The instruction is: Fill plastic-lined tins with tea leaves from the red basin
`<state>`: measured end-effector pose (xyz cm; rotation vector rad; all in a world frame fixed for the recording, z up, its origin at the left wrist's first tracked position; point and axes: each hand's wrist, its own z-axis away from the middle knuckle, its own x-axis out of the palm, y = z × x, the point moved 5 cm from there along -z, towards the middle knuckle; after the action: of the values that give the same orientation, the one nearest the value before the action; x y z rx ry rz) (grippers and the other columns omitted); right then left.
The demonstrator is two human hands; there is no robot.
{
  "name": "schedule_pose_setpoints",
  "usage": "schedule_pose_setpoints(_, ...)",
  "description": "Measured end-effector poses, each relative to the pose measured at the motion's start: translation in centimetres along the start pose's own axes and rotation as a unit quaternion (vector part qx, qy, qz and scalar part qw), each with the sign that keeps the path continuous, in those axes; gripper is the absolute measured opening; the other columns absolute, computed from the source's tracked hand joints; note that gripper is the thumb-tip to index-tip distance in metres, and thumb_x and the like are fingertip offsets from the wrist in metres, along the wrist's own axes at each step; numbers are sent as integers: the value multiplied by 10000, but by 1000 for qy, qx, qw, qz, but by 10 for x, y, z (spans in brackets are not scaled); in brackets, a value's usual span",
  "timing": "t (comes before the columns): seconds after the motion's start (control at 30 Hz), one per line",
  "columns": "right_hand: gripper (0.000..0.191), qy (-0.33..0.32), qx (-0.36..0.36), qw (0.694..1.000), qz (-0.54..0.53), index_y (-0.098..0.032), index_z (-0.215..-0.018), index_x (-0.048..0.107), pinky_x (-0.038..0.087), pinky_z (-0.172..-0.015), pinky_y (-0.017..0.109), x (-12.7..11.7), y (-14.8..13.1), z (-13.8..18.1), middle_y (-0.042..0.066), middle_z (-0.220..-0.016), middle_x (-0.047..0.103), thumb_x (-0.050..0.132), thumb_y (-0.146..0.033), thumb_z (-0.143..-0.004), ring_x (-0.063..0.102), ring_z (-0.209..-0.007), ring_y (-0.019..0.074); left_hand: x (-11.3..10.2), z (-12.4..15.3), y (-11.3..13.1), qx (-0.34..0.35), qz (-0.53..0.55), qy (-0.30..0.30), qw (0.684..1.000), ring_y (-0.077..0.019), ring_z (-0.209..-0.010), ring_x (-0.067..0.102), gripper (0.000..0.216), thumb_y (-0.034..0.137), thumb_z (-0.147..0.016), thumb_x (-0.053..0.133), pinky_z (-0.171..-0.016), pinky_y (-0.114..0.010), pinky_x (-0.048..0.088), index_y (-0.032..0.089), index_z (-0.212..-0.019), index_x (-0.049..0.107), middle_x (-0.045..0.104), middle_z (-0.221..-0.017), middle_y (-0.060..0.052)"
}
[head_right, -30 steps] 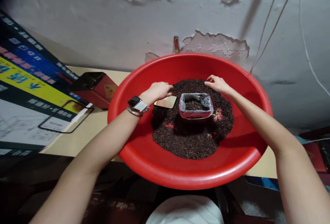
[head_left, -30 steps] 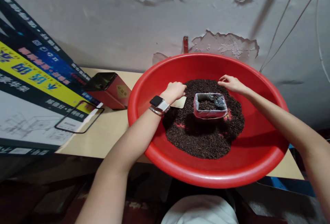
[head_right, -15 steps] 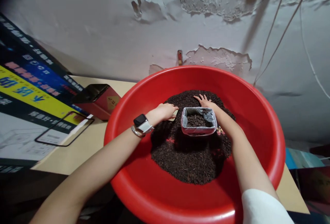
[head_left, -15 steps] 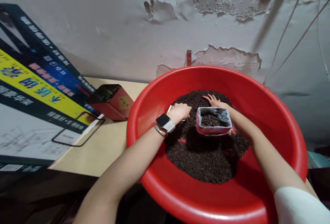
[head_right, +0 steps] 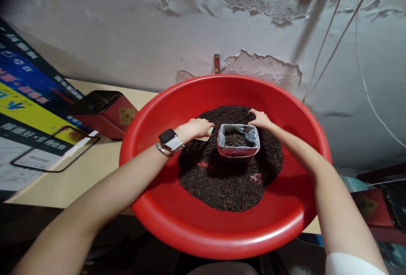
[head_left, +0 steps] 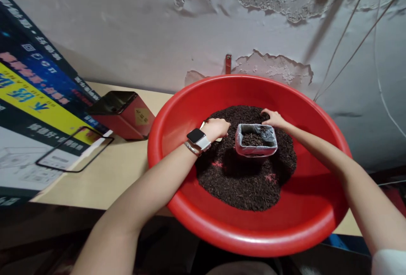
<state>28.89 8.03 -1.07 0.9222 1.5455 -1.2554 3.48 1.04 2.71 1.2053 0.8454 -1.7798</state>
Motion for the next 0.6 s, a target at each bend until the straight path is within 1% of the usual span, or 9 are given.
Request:
schedule_pose_setpoints(0.07,545,47,-4,998,-48,-212,-1220,585,481,-943,429,-35,-21,2,88,-1103,685,672,-345,-698,621,-1012,277,0,-1,-2,-4,-1,0,1000,-347,-1224,601,431,240,-923,577,-928,-433,522,203,-1351,600,615,-1360,-172)
schedule_pose_setpoints(0.13,550,90,-40,989,-108,-227,-1201,585,478,-952,415,-65,-48,11,50,-1067,682,685,-370,-679,617,-1002,258,0,-2,-5,-13,-4,1,1000,-333,-1224,602,440,245,-925,566,-923,-418,524,228,-1364,589,609,-1373,-153)
schedule_pose_setpoints(0.2,545,104,-79,981,-146,-233,-1176,592,477,-942,411,-79,-74,28,29,-1041,680,698,-391,-665,614,-986,248,-1,-3,-10,-25,-6,5,1000,-314,-1212,610,446,246,-924,558,-911,-392,526,255,-1369,585,617,-1367,-137)
schedule_pose_setpoints(0.27,532,103,-96,975,-172,-230,-1160,596,481,-915,401,-77,-90,46,20,-1025,681,699,-421,-675,617,-962,239,-1,-5,-15,-36,-7,7,999,-299,-1199,619,451,257,-922,556,-898,-363,526,274,-1372,583,629,-1353,-131)
schedule_pose_setpoints(0.37,465,111,-99,967,-205,-215,-1113,615,479,-885,379,-58,-95,66,28,-1015,691,681,-450,-717,627,-935,228,-1,-8,-23,-50,-4,3,999,-297,-1190,624,454,290,-923,554,-897,-352,523,266,-1375,581,634,-1343,-141)
schedule_pose_setpoints(0.47,284,109,-132,961,-216,-194,-928,662,460,-889,358,-43,-96,72,47,-956,717,636,-430,-773,646,-916,219,3,-12,-30,-64,7,-1,998,-313,-1183,626,454,321,-924,547,-920,-375,517,244,-1369,588,635,-1336,-155)
schedule_pose_setpoints(0.53,245,101,-161,957,-218,-189,-817,666,460,-856,333,-42,-99,75,44,-875,724,599,-425,-811,652,-867,203,6,-16,-35,-70,15,-3,997,-319,-1180,627,456,339,-920,549,-933,-385,513,243,-1363,593,638,-1331,-152)
schedule_pose_setpoints(0.6,273,87,-179,953,-229,-187,-789,668,466,-784,302,-44,-105,79,33,-812,718,570,-436,-841,645,-794,180,9,-20,-37,-71,25,-2,997,-318,-1182,626,460,345,-910,559,-940,-383,509,263,-1361,595,639,-1336,-138)
